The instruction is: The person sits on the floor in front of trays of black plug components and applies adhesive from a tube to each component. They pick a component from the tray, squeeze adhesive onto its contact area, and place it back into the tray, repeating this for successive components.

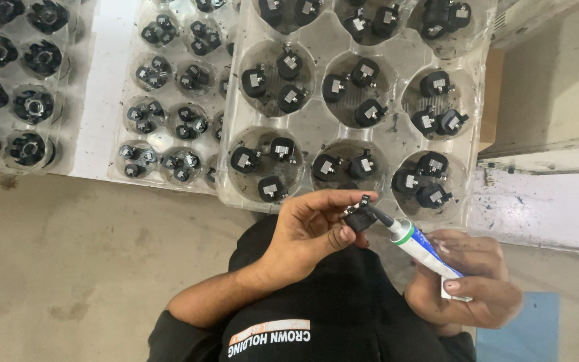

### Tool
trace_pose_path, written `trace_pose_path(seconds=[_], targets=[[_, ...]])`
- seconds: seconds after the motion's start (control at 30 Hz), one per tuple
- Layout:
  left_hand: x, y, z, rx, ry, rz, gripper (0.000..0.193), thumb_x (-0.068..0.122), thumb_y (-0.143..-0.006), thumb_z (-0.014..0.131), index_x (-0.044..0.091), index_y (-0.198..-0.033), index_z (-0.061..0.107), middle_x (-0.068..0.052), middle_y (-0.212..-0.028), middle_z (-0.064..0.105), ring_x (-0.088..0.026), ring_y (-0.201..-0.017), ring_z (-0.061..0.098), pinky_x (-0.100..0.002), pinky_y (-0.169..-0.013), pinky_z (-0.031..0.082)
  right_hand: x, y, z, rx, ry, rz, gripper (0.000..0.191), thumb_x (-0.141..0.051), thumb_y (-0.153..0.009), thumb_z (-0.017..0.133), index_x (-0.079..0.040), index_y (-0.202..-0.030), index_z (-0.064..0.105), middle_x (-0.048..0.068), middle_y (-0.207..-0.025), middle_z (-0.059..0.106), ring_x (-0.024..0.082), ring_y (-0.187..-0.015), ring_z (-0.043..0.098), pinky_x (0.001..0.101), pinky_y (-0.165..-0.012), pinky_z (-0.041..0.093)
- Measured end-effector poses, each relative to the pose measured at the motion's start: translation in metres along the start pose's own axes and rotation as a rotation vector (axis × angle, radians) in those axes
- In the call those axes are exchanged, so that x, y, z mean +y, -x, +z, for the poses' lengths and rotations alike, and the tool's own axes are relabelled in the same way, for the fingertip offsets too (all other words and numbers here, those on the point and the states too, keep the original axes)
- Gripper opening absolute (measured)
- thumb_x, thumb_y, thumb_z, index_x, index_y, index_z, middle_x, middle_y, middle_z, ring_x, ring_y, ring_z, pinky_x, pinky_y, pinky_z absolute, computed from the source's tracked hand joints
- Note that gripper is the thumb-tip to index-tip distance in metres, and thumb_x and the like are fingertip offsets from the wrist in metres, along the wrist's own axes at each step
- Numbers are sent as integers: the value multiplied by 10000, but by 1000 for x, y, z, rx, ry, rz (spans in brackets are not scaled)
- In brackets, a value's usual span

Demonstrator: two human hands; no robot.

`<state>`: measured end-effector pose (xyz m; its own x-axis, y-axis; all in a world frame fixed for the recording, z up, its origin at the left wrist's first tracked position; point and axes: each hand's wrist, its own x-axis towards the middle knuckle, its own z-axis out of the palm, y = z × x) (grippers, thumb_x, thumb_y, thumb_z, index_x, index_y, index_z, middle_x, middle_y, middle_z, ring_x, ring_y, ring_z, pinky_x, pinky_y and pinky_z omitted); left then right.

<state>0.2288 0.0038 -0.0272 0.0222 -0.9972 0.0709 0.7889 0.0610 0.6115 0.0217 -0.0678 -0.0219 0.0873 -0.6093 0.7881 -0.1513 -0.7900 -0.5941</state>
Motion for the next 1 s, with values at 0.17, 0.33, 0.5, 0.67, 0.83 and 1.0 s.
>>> trace_pose_path(seconds=[0.17, 0.33, 0.5, 0.67, 0.83, 1.0], targets=[[1, 1, -1, -6, -25, 8, 431, 55, -1066, 674, -25, -1474, 559, -153, -1511, 609, -190, -1084, 707, -347, -999, 606, -1, 4, -2, -31, 5, 12, 429, 48, -919, 798, -107, -1055, 422, 121, -926, 659, 241, -834, 736, 384, -755, 712], [0, 2, -5, -3, -35, -19, 428, 99, -1077, 669, -22, -1473, 562, -161, -1504, 612, -193, -1036, 707, -363, -985, 615, 4, 0, -4, -89, -12, -10, 421, 57, -839, 785, -104, -985, 424, 156, -887, 661, 274, -816, 720, 416, -718, 705], [-5, 2, -8, -29, 56, -3, 407, 133, -1086, 680, 24, -1463, 574, -158, -1500, 615, -205, -1024, 712, -375, -965, 623, 0, -3, -6, -103, 39, -11, 420, 69, -800, 778, -116, -946, 431, 153, -853, 664, 304, -810, 723, 445, -706, 709], [3, -4, -2, 1, 13, 9, 395, 104, -1060, 701, 19, -1432, 598, -156, -1485, 632, -188, -1023, 712, -350, -950, 622, -5, -9, -3, -127, 30, 28, 415, 44, -922, 806, -125, -1028, 442, 144, -945, 670, 258, -803, 724, 379, -736, 693], [39, -35, -2, 35, -326, 132, 470, -80, -956, 775, -13, -1395, 620, -142, -1317, 680, -154, -1134, 693, -314, -1038, 611, -1, -5, 4, 269, -81, 54, 471, -176, -911, 904, -150, -1046, 454, 73, -908, 628, 212, -757, 690, 358, -701, 692], [77, -133, -31, 125, -752, 114, 508, -80, -830, 827, 26, -1297, 656, -87, -1167, 767, -141, -1018, 777, -279, -927, 671, 8, -6, -8, 267, -91, 26, 463, -90, -954, 908, -141, -1085, 467, 90, -938, 655, 235, -756, 708, 342, -734, 672]])
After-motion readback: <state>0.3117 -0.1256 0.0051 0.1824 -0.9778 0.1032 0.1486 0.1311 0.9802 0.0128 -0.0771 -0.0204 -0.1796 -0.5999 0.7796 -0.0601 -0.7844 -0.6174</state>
